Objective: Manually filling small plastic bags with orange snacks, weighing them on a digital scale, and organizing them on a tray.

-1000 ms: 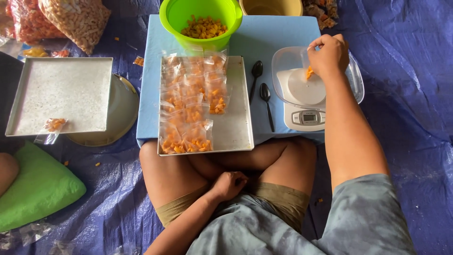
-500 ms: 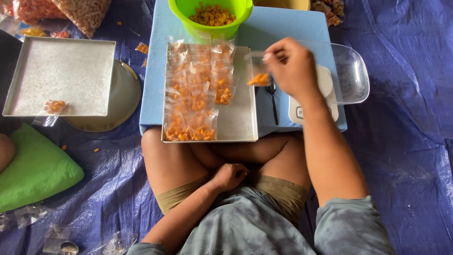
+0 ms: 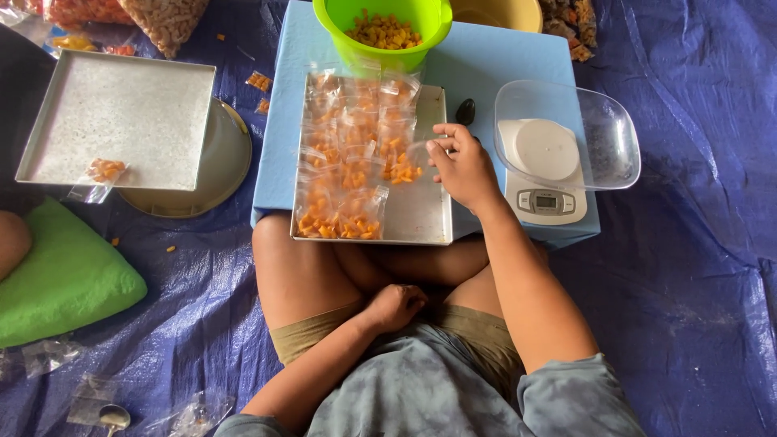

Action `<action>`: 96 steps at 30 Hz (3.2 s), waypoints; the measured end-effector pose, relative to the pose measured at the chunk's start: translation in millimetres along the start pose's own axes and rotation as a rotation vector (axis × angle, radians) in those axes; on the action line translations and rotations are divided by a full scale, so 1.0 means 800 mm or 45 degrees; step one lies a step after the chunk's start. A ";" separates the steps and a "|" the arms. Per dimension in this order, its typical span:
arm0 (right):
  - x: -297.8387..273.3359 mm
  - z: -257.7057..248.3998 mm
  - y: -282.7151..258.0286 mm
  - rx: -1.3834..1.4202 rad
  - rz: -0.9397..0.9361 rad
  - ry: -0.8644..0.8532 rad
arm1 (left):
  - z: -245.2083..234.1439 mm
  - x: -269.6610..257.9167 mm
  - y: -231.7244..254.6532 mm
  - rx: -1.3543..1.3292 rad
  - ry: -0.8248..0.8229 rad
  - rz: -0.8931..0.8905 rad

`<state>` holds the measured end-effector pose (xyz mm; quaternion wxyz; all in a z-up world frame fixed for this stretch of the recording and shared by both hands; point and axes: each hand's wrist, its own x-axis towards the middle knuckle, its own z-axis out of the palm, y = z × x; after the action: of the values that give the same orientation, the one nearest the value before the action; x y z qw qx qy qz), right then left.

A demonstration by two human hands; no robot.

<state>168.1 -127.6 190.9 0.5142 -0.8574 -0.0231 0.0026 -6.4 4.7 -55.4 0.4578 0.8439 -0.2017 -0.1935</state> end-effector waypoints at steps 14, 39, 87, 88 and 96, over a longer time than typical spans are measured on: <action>-0.012 0.028 -0.001 -0.199 0.027 -0.032 | 0.014 0.011 -0.012 -0.041 -0.037 -0.050; -0.001 0.057 0.057 -0.358 -0.141 0.174 | 0.007 0.007 -0.010 0.007 -0.045 -0.025; -0.109 0.000 0.019 -0.195 -0.541 0.424 | -0.491 -0.208 -0.191 -0.425 1.429 -0.725; -0.111 -0.004 0.020 -0.197 -0.538 0.441 | -0.493 -0.206 -0.193 -0.422 1.418 -0.712; -0.124 -0.025 0.011 -0.240 -0.464 0.477 | -0.500 -0.193 -0.201 -0.055 1.578 -0.519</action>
<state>70.1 -153.5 190.4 0.4193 -0.8687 -0.0817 -0.2508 94.0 443.1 32.3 0.4604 0.8110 0.2678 0.2420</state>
